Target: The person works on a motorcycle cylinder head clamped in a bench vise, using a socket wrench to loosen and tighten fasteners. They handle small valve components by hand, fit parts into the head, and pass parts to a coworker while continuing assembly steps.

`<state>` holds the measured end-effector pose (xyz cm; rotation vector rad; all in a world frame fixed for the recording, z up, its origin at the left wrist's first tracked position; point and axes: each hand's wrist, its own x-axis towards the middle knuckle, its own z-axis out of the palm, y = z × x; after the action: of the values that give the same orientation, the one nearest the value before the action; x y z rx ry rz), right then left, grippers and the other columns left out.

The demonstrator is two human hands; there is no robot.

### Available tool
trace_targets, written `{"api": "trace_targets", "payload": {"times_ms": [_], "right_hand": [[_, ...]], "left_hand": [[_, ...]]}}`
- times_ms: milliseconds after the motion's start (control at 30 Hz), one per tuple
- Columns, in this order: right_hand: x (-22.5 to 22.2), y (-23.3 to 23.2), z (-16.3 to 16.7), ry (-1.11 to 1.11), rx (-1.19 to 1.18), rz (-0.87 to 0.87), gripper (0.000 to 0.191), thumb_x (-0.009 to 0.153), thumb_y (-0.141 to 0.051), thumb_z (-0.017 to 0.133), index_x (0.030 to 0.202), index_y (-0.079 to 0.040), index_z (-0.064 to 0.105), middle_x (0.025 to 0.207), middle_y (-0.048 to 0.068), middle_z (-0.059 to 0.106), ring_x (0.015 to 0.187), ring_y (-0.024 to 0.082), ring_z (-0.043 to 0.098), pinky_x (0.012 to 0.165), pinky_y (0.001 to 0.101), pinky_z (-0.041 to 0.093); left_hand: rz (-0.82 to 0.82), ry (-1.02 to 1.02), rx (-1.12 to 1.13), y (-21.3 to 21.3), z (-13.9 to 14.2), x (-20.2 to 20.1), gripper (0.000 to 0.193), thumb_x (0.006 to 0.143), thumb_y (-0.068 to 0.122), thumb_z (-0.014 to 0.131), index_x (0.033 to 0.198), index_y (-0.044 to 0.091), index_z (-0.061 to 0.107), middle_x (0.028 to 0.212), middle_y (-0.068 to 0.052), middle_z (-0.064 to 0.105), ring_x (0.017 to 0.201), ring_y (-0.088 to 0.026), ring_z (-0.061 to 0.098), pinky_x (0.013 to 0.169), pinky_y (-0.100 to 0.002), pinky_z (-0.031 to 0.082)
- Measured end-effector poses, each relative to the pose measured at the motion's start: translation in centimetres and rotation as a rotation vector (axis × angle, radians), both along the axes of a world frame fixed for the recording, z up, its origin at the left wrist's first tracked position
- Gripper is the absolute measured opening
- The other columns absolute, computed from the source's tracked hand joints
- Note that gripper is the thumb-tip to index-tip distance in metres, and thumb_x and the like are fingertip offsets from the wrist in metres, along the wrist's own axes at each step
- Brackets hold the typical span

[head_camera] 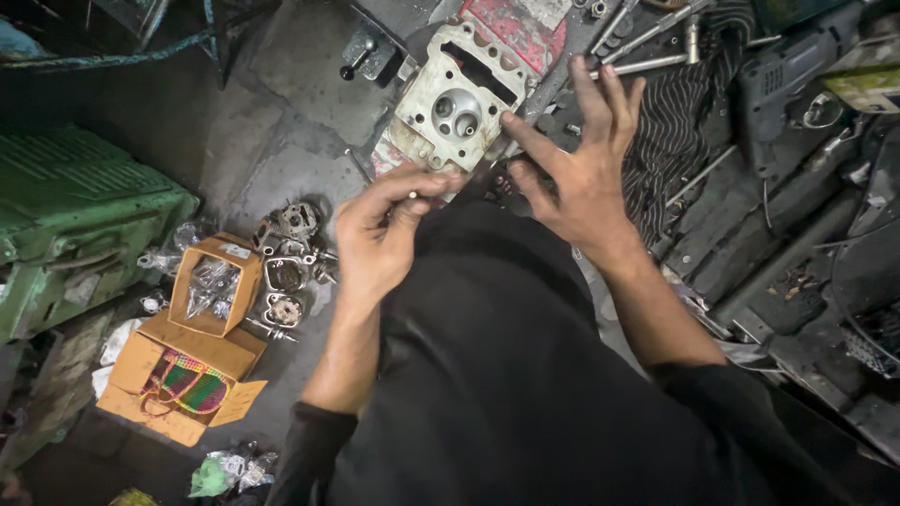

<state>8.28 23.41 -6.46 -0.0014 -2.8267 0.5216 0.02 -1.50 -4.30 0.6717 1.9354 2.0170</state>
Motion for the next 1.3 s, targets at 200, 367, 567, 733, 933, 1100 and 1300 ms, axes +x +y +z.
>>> {"api": "trace_targets", "payload": {"times_ms": [200,367,567,733,933,1100,1300], "right_hand": [[0.0,0.0,0.8,0.021,0.004,0.013,0.038,0.103,-0.039,0.076,0.140,-0.031,0.077,0.172,0.017,0.023,0.159,0.041,0.013,0.129,0.0664,0.004],[-0.1,0.4,0.0,0.090,-0.027,0.026,0.039,0.106,-0.038,0.075,0.142,-0.025,0.072,0.169,0.019,0.026,0.157,0.041,0.020,0.130,0.0641,0.009],[0.4,1.1,-0.2,0.386,-0.848,-0.023,0.058,0.112,-0.053,0.052,0.158,-0.018,0.043,0.149,0.017,0.049,0.128,0.026,0.048,0.113,0.0450,0.039],[0.9,0.4,0.9,0.029,-2.088,0.363,0.079,0.108,-0.075,0.030,0.166,-0.021,0.028,0.085,0.007,0.067,0.064,0.014,0.053,0.073,0.0385,0.049],[0.5,-3.1,0.8,-0.159,-2.435,0.981,0.082,0.104,-0.077,0.024,0.174,-0.036,0.012,0.097,0.016,0.078,0.052,0.014,0.046,0.060,0.0341,0.043],[1.4,-4.7,-0.5,-0.195,-2.425,0.988,0.081,0.094,-0.078,0.028,0.161,-0.037,0.009,0.154,0.019,0.049,0.053,0.019,0.057,0.054,0.0321,0.043],[3.0,-3.1,-1.9,-0.101,-1.983,0.696,0.079,0.100,-0.078,0.030,0.164,-0.032,0.026,0.140,0.027,0.062,0.065,0.015,0.060,0.054,0.0291,0.044]], "left_hand": [[-0.009,-0.021,0.045,-0.7,1.4,-0.5,0.011,0.102,-0.006,0.066,0.111,-0.003,0.070,0.114,-0.014,0.076,0.112,-0.024,0.076,0.099,-0.032,0.062],[-0.026,0.051,0.015,-0.5,1.9,-0.5,0.012,0.100,-0.004,0.070,0.112,-0.002,0.073,0.112,-0.014,0.076,0.108,-0.024,0.076,0.096,-0.032,0.062],[-0.035,-0.085,0.073,-0.7,1.8,-0.4,0.009,0.101,-0.002,0.069,0.109,-0.002,0.072,0.109,-0.014,0.077,0.101,-0.024,0.077,0.087,-0.030,0.063],[-0.094,-0.044,0.217,0.1,1.9,-0.8,0.009,0.107,-0.001,0.065,0.098,0.000,0.068,0.108,-0.014,0.077,0.102,-0.026,0.077,0.094,-0.036,0.064],[-0.196,-0.367,0.692,3.2,2.4,-0.5,0.013,0.086,-0.011,0.075,0.092,-0.001,0.068,0.094,-0.014,0.071,0.093,-0.028,0.074,0.097,-0.048,0.062],[-0.172,-0.340,0.591,4.7,3.7,0.0,0.021,0.089,-0.022,0.067,0.085,-0.001,0.068,0.091,-0.015,0.073,0.092,-0.028,0.075,0.091,-0.045,0.065],[-0.127,-0.145,0.451,4.9,5.0,-0.3,0.022,0.088,-0.023,0.068,0.086,-0.001,0.069,0.092,-0.015,0.073,0.093,-0.027,0.076,0.092,-0.043,0.065]]}}
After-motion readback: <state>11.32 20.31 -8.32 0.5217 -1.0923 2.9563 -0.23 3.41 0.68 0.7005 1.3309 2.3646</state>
